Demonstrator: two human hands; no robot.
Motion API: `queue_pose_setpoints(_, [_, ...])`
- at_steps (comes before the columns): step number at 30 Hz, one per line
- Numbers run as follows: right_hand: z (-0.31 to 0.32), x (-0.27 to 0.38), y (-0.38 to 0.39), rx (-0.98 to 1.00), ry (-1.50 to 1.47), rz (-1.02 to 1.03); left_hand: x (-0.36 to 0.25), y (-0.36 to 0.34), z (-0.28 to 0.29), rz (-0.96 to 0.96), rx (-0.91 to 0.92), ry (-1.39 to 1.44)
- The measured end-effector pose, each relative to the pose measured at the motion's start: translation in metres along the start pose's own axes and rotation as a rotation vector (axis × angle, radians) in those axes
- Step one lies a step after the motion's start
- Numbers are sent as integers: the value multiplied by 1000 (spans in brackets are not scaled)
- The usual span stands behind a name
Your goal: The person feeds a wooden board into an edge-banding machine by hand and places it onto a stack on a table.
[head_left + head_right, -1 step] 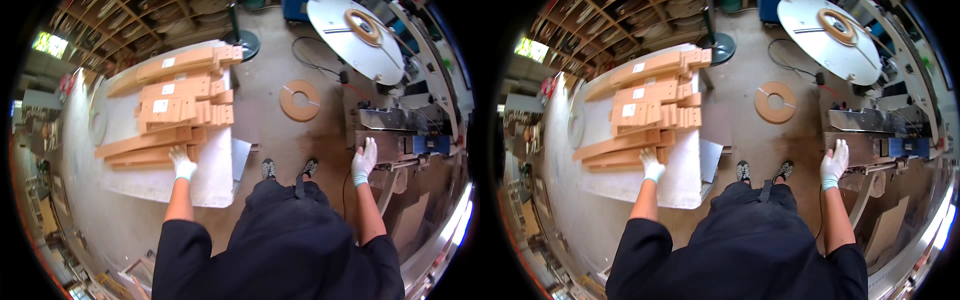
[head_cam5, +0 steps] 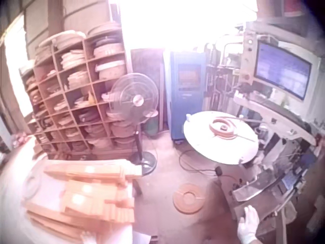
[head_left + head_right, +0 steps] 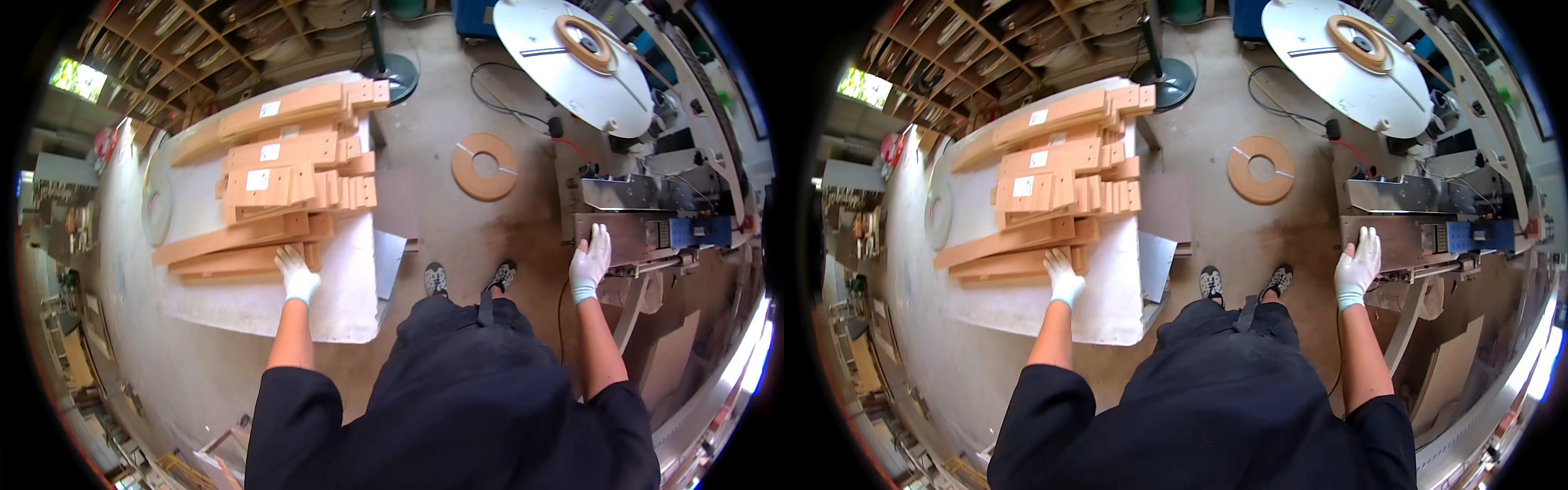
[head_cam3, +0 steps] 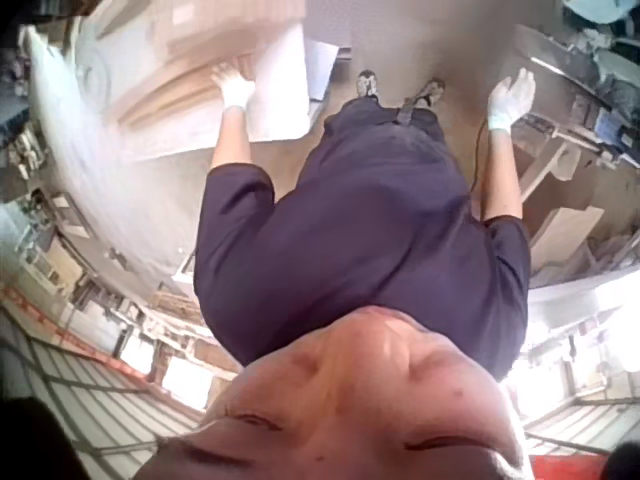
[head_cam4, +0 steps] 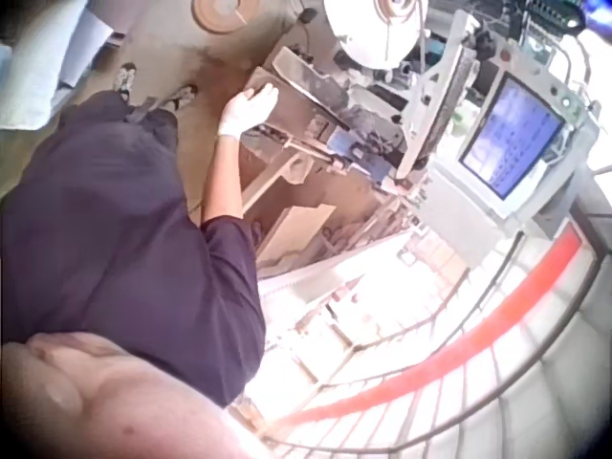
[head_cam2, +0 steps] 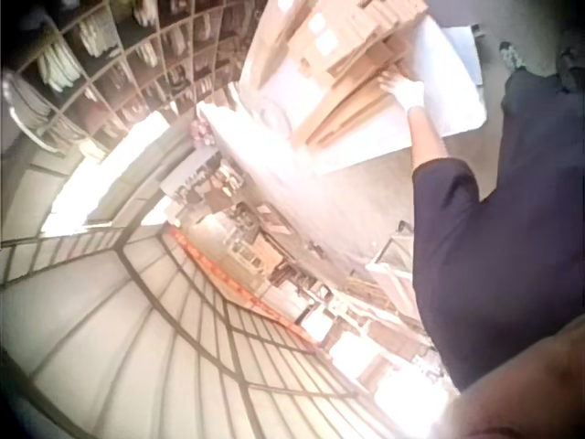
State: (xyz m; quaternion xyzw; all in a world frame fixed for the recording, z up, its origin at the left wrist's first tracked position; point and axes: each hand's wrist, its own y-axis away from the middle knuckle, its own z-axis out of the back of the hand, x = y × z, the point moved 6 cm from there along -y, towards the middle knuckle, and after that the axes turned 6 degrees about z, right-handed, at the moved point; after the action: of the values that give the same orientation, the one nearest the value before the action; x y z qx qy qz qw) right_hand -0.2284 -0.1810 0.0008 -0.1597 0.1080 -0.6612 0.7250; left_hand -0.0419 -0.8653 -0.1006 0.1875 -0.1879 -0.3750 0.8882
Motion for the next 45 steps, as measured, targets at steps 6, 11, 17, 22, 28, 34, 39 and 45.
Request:
queue_pose_setpoints(6, [5, 1, -3, -45, -25, -2, -54, 59, -2, -276, -54, -182])
queue_pose_setpoints(11, [23, 4, -2, -38, 121, 44, -66, 46, 28, -560, -225, -7])
queue_pose_setpoints(17, [102, 93, -49, 398, 31, 18, 61, -28, 1, -498, -519, 89])
queue_pose_setpoints(22, [45, 60, -9, 318, -191, -49, -26, 64, 88, -640, -485, -32])
queue_pose_setpoints(28, [35, 99, 11, 341, -442, 48, -198, 150, 107, -1178, -284, 273])
queue_pose_setpoints(34, [51, 100, 8, 414, -1310, -515, -306, 226, 147, -1286, -201, 430])
queue_pose_setpoints(39, [90, 61, -5, 259, -1445, -662, -321, 233, 139, -1363, -341, 313])
queue_pose_setpoints(45, [86, -44, 1, 56, -1581, -897, -324, 193, 118, -1316, -287, 222])
